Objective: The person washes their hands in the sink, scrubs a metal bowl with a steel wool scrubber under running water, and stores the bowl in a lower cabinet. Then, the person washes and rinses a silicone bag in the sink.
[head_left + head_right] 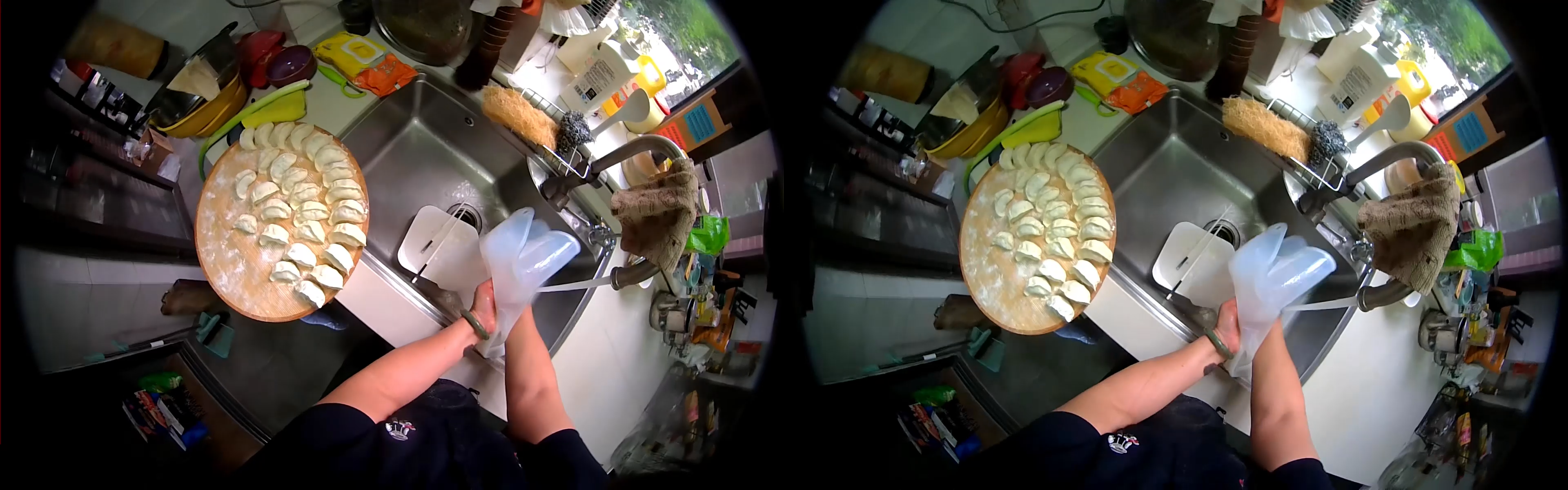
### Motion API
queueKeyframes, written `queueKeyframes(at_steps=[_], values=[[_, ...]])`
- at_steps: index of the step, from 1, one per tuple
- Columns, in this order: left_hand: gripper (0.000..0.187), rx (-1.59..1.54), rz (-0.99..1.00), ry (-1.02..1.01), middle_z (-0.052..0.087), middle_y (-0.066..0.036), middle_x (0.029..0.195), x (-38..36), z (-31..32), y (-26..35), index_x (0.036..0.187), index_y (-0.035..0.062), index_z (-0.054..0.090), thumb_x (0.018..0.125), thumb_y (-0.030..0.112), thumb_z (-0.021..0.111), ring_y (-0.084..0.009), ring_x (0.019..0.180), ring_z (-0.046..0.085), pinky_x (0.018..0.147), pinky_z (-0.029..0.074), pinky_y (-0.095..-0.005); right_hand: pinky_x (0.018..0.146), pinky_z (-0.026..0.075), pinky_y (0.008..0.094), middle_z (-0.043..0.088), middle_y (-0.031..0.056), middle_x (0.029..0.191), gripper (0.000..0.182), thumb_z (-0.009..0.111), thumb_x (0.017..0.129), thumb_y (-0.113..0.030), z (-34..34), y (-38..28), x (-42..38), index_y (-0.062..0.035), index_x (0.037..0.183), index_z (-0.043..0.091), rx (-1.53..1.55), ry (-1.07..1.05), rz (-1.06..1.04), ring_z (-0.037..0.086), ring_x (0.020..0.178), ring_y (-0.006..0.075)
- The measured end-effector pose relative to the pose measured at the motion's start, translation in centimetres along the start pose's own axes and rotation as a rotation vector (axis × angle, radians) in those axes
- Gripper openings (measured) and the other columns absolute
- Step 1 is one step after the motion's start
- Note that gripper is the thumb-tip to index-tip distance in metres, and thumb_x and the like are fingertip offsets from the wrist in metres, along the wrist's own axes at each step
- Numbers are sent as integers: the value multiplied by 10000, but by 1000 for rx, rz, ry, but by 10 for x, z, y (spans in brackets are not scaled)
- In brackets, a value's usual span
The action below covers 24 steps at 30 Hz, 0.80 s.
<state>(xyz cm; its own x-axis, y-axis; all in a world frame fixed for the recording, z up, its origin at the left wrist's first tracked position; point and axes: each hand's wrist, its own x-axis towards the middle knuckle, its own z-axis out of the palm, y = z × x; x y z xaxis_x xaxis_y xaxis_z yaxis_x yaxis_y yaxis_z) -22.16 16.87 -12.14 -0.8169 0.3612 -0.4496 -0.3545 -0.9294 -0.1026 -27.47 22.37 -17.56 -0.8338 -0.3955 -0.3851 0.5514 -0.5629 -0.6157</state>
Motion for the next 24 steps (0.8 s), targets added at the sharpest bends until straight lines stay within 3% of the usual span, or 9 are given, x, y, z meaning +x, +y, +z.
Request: queueKeyframes(at_steps=[6, 9, 10, 12, 16, 20, 22, 23, 24], values=[[344, 82, 82, -46, 563, -70, 1013, 23, 12, 27, 1044, 68, 522, 840, 311, 389, -205, 902, 547, 820, 438, -331, 750, 473, 368, 573, 125, 1023, 413, 487, 854, -305, 60, -27, -29, -23, 1155, 468, 52, -14, 101, 570, 856, 288], [332, 43, 151, -119, 566, -67, 823, 41, -3, 44, 904, 75, 552, 824, 363, 406, -214, 735, 556, 657, 467, -350, 731, 480, 353, 589, 111, 977, 381, 482, 860, -319, 85, -45, -49, -37, 1116, 503, 91, -13, 248, 573, 826, 265], [339, 45, 172, -189, 567, -65, 737, 41, 1, 52, 841, 78, 564, 820, 379, 409, -218, 655, 560, 581, 480, -359, 731, 480, 353, 589, 111, 977, 381, 482, 860, -319, 72, -40, -51, -37, 1116, 503, 90, -15, 240, 573, 826, 265], [335, -13, 123, -282, 565, -57, 703, 45, -1, 61, 807, 69, 563, 818, 371, 419, -204, 612, 558, 540, 477, -348, 709, 483, 336, 600, 81, 933, 345, 505, 852, -329, 23, -21, -57, -58, 1062, 540, 7, 359, 338, 578, 805, 216], [323, -26, 230, -183, 561, -38, 687, 54, 3, 53, 792, 97, 558, 822, 393, 434, -186, 605, 554, 526, 470, -327, 677, 484, 328, 609, 48, 902, 325, 549, 830, -342, -32, -6, -64, -83, 1025, 572, -16, 249, 418, 582, 783, 172], [296, 20, 256, -266, 575, -49, 733, 45, 22, 53, 852, 84, 568, 853, 345, 428, -183, 631, 565, 552, 481, -320, 601, 473, 287, 597, 11, 752, 222, 594, 798, -254, -3, -36, -74, -68, 917, 619, -344, 222, 353, 572, 659, 137], [406, 20, 193, -234, 585, -61, 839, 41, 32, 60, 957, 80, 557, 857, 448, 417, -191, 748, 572, 663, 484, -327, 584, 464, 270, 586, 0, 712, 192, 594, 793, -221, -6, -48, -67, -58, 888, 629, -492, 252, 298, 563, 629, 121], [523, 87, 251, -133, 571, -73, 961, 37, 41, 64, 1061, 72, 523, 828, 533, 439, -196, 881, 550, 779, 455, -345, 575, 452, 255, 586, 2, 704, 173, 577, 795, -193, -17, -52, -60, -51, 874, 636, -713, 279, 172, 557, 622, 109], [523, 89, 246, -134, 571, -73, 961, 36, 38, 67, 1061, 72, 523, 828, 533, 439, -196, 881, 550, 779, 455, -345, 566, 439, 240, 586, 5, 695, 160, 560, 797, -165, -29, -55, -54, -44, 860, 642, -932, 304, 40, 552, 614, 98]])
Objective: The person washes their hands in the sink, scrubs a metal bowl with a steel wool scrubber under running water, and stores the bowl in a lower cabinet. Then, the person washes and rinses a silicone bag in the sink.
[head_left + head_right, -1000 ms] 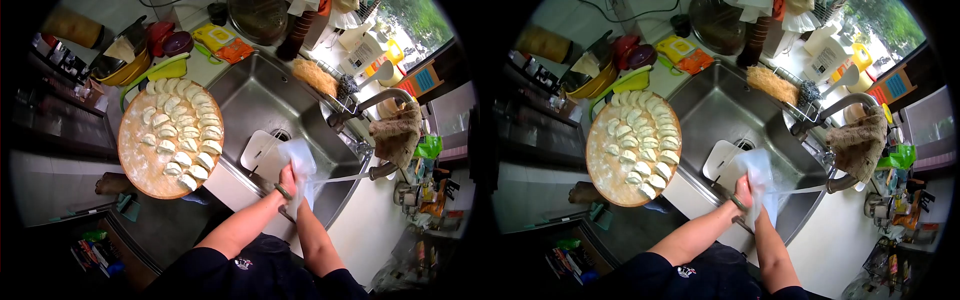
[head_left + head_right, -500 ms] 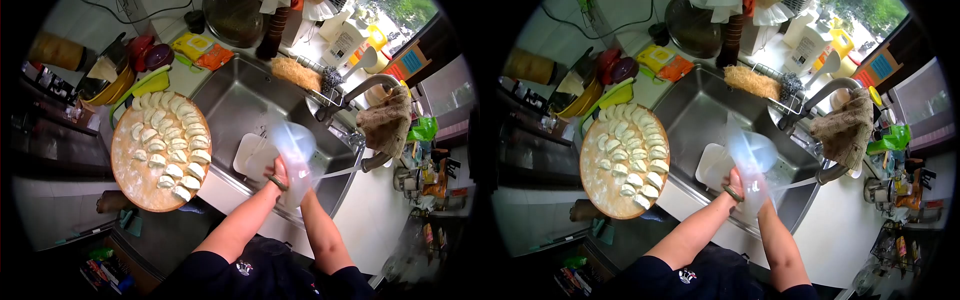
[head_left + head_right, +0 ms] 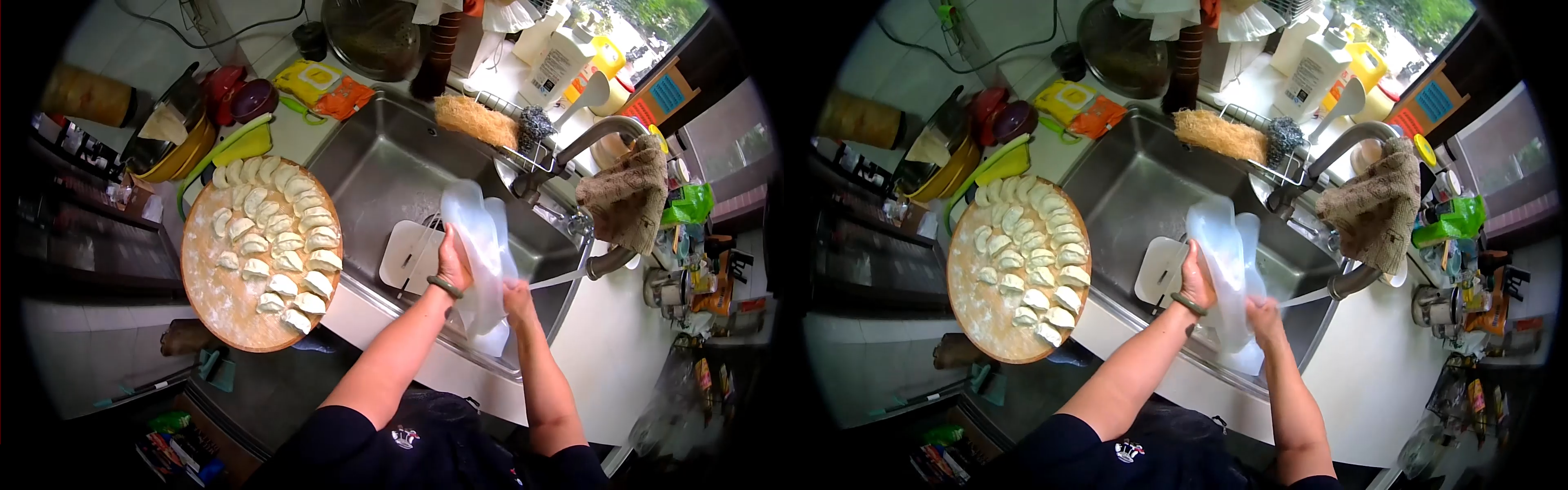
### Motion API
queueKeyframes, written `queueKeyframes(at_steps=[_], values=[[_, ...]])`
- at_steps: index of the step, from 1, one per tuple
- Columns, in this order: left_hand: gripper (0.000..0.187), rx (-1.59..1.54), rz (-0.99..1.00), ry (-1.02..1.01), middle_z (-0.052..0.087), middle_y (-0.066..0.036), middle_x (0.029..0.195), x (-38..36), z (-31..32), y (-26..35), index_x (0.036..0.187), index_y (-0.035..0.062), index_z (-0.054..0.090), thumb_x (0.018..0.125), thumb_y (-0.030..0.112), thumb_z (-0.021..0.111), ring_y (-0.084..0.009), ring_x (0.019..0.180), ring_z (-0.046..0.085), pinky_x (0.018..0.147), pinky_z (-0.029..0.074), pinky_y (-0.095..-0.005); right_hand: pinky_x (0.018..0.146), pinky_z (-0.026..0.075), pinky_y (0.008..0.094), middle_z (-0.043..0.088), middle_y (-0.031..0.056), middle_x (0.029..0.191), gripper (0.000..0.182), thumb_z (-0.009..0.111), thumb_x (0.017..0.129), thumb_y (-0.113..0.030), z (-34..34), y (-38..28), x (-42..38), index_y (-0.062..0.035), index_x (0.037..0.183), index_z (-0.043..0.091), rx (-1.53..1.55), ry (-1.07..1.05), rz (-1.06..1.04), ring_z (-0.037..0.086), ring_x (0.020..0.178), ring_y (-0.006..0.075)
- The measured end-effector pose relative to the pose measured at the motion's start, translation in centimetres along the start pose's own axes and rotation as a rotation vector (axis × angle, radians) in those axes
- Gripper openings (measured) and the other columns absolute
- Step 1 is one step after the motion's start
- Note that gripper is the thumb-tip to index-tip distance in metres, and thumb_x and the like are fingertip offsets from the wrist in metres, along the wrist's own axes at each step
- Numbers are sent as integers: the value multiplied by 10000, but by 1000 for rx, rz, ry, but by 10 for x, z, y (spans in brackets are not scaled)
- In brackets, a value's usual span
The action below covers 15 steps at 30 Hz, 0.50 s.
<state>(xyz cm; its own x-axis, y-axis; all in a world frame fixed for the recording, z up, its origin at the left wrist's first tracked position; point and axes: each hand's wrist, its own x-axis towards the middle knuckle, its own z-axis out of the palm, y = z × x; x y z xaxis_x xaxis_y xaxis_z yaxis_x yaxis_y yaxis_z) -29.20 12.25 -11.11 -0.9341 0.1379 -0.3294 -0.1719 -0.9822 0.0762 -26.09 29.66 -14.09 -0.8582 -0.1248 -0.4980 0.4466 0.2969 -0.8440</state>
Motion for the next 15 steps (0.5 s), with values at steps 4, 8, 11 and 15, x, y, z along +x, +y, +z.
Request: queueKeyframes(at_steps=[4, 8, 11, 15], values=[[647, 311, -101, 202, 524, -94, 1089, 14, -60, -2, 1177, 36, 416, 769, 518, 556, -238, 940, 533, 839, 426, -356, 547, 422, 237, 602, 19, 697, 171, 555, 801, -163, 2, -28, 3, -30, 845, 653, -136, 351, -153, 543, 610, 97], [978, 1721, 390, 550, 275, -236, 1281, -13, -52, -63, 1336, 9, 128, 664, 481, 661, -362, 1217, 234, 993, 221, -446, 556, 434, 265, 601, 21, 760, 145, 557, 814, -127, 31, 20, 33, -3, 854, 619, -400, 404, -512, 538, 621, 142], [721, 1821, 11, 474, 191, -214, 1355, -21, -43, -72, 1338, 177, 254, 760, 542, 484, -388, 1254, 181, 994, 195, -503, 588, 456, 297, 611, 87, 808, 198, 493, 875, -151, 51, 26, 29, 23, 859, 586, 887, 96, -77, 569, 673, 199], [641, 1963, -30, 431, 94, -170, 1410, -38, -58, -61, 1340, 211, 243, 790, 468, 448, -382, 1299, 85, 1002, 137, -565, 682, 471, 393, 603, 120, 857, 253, 502, 877, -237, 20, 13, 25, 4, 902, 577, 1037, 238, 162, 559, 790, 254]])
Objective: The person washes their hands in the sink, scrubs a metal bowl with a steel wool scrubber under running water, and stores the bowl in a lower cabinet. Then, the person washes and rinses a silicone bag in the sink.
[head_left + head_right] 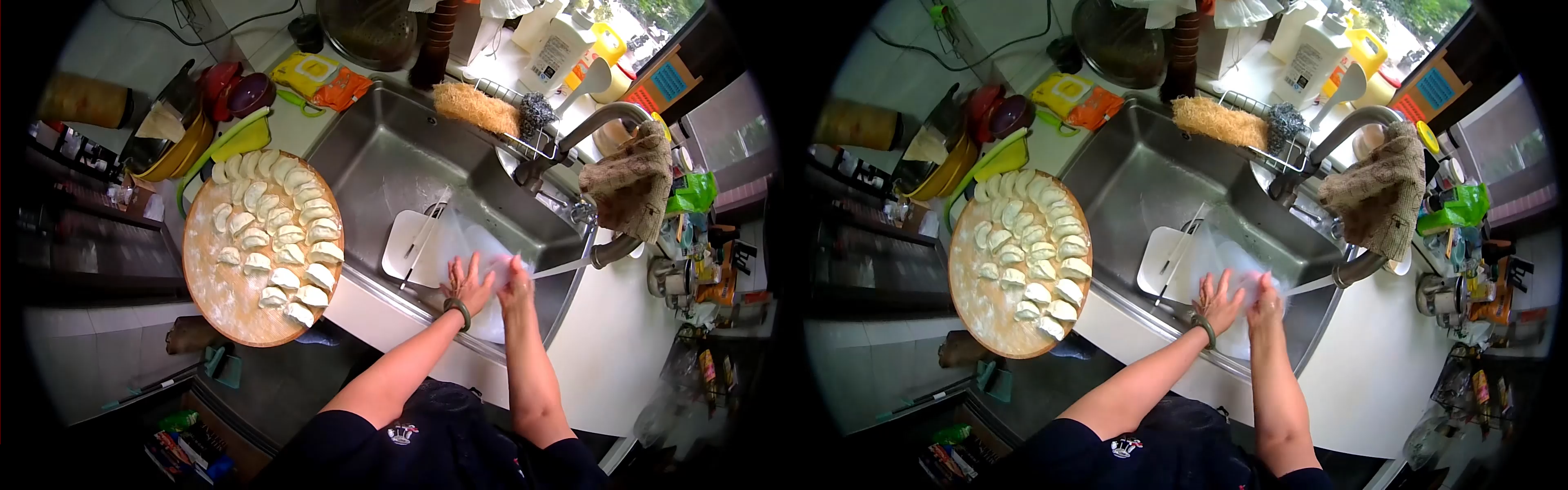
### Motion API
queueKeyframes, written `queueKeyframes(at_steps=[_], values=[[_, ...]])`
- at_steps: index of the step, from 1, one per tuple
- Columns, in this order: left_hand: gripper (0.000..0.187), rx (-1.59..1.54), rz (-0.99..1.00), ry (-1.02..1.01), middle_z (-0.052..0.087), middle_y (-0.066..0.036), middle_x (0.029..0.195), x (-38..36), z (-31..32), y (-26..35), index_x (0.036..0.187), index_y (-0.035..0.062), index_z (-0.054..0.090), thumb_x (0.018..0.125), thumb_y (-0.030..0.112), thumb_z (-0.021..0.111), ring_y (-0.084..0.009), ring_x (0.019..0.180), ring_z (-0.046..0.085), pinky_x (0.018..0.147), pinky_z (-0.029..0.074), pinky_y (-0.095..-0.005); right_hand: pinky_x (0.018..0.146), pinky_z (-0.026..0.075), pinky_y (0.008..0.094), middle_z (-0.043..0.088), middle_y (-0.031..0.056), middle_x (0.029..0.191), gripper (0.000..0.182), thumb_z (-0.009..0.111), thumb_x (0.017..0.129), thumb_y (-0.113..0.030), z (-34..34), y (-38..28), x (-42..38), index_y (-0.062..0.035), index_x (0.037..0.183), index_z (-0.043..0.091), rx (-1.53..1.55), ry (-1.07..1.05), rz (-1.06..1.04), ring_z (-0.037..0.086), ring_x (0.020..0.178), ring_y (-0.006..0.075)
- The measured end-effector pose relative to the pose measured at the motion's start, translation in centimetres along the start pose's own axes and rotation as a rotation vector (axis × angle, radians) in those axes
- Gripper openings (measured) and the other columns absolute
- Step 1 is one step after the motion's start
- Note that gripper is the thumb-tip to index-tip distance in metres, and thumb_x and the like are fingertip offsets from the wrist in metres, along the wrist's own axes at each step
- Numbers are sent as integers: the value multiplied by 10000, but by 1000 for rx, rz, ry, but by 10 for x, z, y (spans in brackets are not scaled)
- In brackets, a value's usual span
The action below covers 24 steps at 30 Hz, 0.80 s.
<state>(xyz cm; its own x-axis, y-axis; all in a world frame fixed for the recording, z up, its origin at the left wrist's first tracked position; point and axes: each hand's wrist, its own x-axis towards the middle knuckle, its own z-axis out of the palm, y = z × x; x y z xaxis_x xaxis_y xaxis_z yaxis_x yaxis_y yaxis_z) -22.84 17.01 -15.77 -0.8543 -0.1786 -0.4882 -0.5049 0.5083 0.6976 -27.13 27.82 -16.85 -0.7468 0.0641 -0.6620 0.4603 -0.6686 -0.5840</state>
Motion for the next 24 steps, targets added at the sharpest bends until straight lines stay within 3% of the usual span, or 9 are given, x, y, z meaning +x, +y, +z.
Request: queueKeyframes(at_steps=[3, 5, 7, 8, 12, 15, 19, 21, 24], values=[[635, -28, -131, 33, 59, -165, 1417, 24, 38, -51, 1334, 186, 237, 770, 299, 506, -378, 1298, 72, 1020, 152, -517, 712, 478, 413, 597, 126, 880, 327, 456, 895, -297, 9, -31, -21, 10, 931, 563, 200, 132, -25, 569, 796, 260], [594, 33, -282, 20, 264, -188, 1357, 18, 21, -41, 1276, 138, 351, 713, 134, 541, -350, 1236, 277, 989, 272, -442, 724, 482, 421, 595, 122, 896, 312, 453, 898, -284, 5, -49, -18, 8, 945, 553, 235, 231, -73, 572, 807, 257], [509, -194, -148, -141, 528, -200, 1121, 34, 23, -63, 1166, 110, 487, 669, 89, 594, -327, 1058, 487, 908, 376, -405, 743, 481, 420, 590, 113, 912, 262, 431, 902, -224, -16, -66, -9, 8, 958, 538, 245, 152, -145, 570, 832, 250], [400, -102, 78, 145, 628, -100, 762, 36, 24, -66, 1064, 92, 574, 664, 96, 596, -242, 754, 609, 724, 477, -355, 752, 480, 420, 588, 108, 921, 238, 420, 904, -194, -17, -75, -11, 8, 964, 531, 252, 112, -181, 569, 844, 246], [407, -576, 209, 248, 607, -51, 683, 82, -26, -66, 1031, 73, 586, 665, -83, 499, -128, 631, 577, 514, 474, -284, 769, 473, 408, 578, 100, 937, 195, 423, 891, -120, -22, -108, -30, 8, 994, 527, 226, 166, -271, 553, 874, 236], [379, -487, 182, 341, 613, -84, 799, 93, -68, -42, 1007, 51, 588, 655, -74, 523, -177, 723, 586, 636, 486, -309, 707, 471, 352, 569, 69, 890, 180, 454, 892, -141, -29, -106, -32, -6, 982, 533, 129, 173, -402, 542, 811, 184], [383, -170, 495, 640, 473, -192, 1154, 77, -64, -3, 1075, 26, 530, 701, 67, 603, -316, 1139, 396, 966, 305, -418, 597, 462, 266, 560, 23, 771, 149, 480, 889, -169, -23, -83, -41, -33, 902, 540, -67, 66, -389, 540, 679, 127], [421, -628, 736, 396, 428, -190, 1237, 51, -23, 32, 1139, 14, 479, 761, 158, 597, -314, 1185, 361, 991, 275, -411, 591, 456, 261, 561, 21, 769, 170, 505, 877, -215, -5, -58, -53, -50, 903, 538, -148, 186, -292, 543, 678, 123], [360, -227, 1006, 25, 599, -140, 953, 0, -4, 69, 996, 30, 583, 812, 325, 490, -285, 958, 542, 966, 304, -426, 749, 467, 298, 557, 62, 955, 267, 480, 888, -280, 7, -30, -69, -46, 1010, 515, -12, 87, -235, 550, 870, 169]])
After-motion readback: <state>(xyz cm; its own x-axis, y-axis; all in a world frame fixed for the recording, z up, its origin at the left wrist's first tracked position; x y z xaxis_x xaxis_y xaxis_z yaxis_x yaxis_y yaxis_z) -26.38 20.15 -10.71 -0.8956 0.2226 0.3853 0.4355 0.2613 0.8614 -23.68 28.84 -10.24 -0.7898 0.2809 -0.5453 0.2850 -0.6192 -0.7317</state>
